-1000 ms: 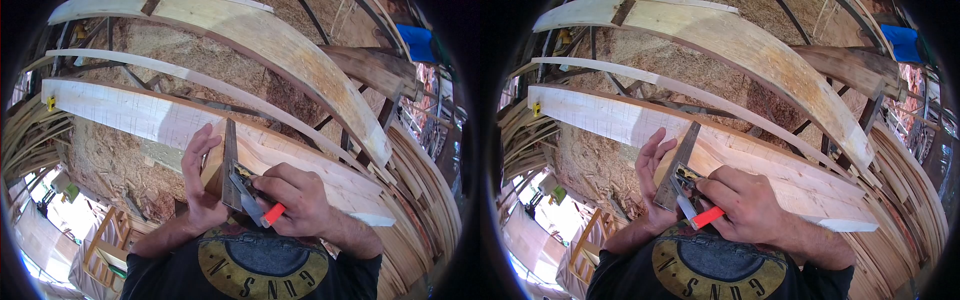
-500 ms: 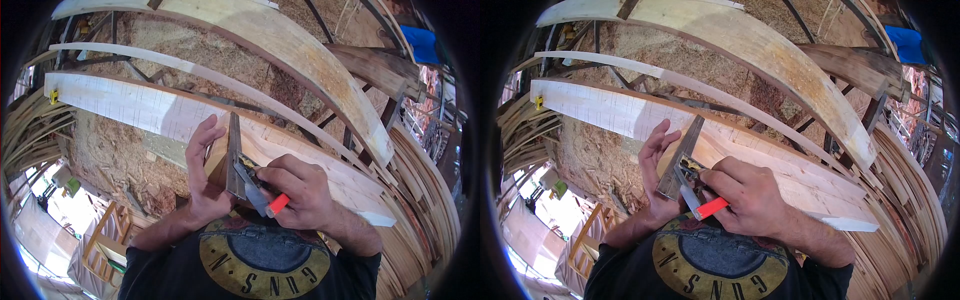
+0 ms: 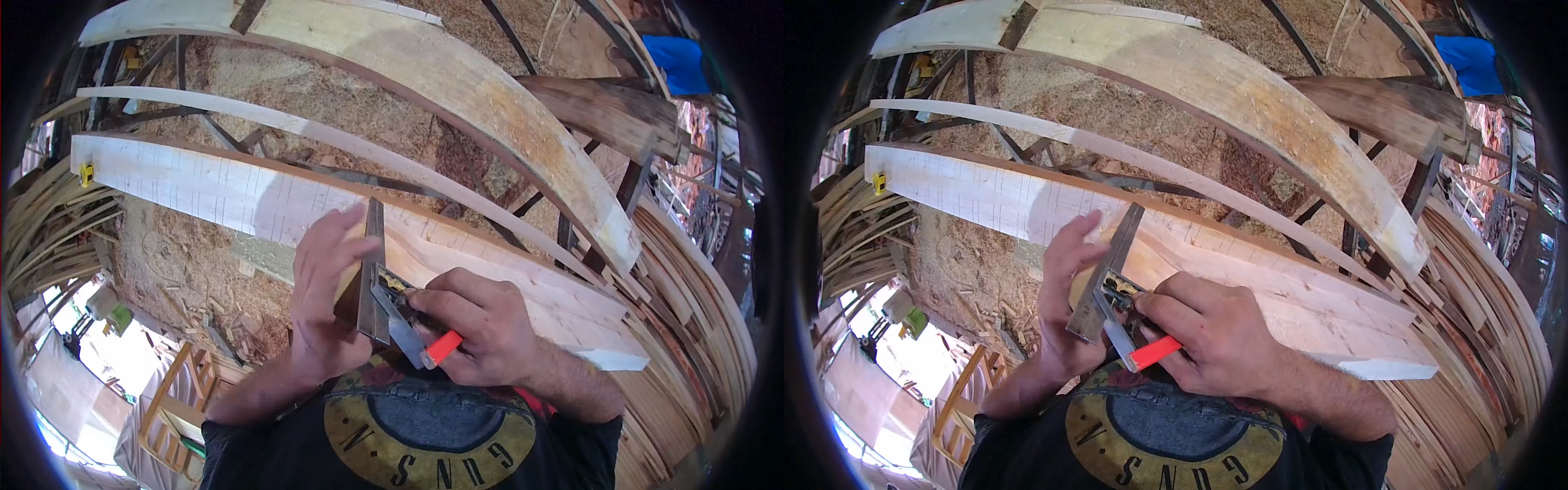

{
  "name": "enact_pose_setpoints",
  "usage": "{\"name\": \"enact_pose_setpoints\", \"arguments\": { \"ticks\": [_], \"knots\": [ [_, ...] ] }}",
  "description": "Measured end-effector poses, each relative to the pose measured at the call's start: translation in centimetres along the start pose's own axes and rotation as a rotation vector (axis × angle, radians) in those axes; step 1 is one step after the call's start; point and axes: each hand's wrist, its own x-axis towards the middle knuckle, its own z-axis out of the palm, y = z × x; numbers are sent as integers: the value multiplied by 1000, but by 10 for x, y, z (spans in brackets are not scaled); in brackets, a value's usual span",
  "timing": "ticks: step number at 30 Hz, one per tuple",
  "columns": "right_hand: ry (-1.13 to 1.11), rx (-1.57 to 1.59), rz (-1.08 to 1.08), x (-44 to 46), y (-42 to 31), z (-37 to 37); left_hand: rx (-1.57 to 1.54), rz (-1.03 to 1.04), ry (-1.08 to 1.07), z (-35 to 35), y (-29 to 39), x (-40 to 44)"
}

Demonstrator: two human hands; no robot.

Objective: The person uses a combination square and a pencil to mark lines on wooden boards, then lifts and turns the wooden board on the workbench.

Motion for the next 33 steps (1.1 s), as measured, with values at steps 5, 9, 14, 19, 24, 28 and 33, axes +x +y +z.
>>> {"name": "enact_pose_setpoints", "arguments": {
  "ticks": [5, 9, 14, 19, 24, 28, 33],
  "knots": [
    [-21, 23, 34, 2, -1, -3, -45, -81, -59, -5, 5, 7],
    [-10, 130, 25, 2, 6, -6, -11, -89, -113, -12, 7, 13],
    [-19, 596, 564, 4, 33, -47, -13, -109, -207, -20, 8, 21],
    [325, 676, 577, 32, 111, -26, -65, -70, -220, -15, -4, 19],
    [159, 755, 740, 73, 138, -3, -120, -48, -213, -12, -12, 15],
    [-50, 578, 691, 94, 155, 24, -128, -43, -229, -13, -14, 16],
    [-102, 525, 765, 111, 172, 59, -134, -40, -224, -14, -12, 21]
  ]
}}
